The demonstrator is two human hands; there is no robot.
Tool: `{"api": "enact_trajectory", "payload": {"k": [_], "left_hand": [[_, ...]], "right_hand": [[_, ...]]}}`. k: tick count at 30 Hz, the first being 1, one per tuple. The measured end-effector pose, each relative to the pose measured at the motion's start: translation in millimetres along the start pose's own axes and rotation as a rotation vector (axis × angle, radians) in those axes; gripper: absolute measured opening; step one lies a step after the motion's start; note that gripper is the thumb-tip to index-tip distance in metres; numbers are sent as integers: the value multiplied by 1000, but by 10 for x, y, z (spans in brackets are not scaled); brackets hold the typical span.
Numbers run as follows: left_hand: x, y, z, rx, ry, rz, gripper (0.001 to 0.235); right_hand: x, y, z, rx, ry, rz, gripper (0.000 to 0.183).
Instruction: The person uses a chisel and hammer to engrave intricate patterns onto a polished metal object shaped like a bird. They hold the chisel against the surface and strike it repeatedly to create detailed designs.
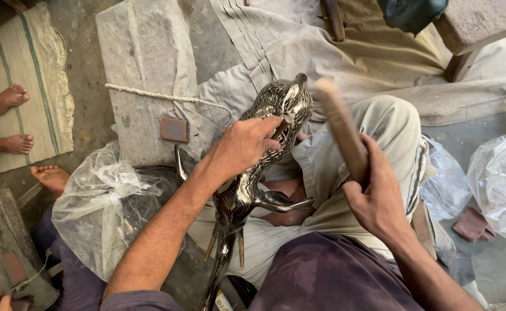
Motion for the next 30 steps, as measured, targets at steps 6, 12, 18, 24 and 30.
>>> {"api": "enact_trajectory", "payload": {"k": [6,12,18,24,30], "left_hand": [[-74,19,-41,20,-53,-36,36],[-141,26,-27,-89,-93,-100,31],[195,312,379,-330,43,93,29],[617,809,761,-594,92,225,27],[744,849,714,-638,172,213,27]], "right_hand": [[149,41,182,-5,360,32,75],[114,55,216,-23,337,57,77],[-31,62,88,115,448,95,77],[-93,112,-617,319,716,543,87],[-215,324,-758,281,695,553,88]]}}
Point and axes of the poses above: each hand's wrist, its own y-axis away from the middle knuckle, its own z-axis out of the back of the hand, x = y × z, the point moved 9 cm from there along -y, towards the middle knuckle, and after that the axes turned 5 degrees about z, right-handed, at the moved point
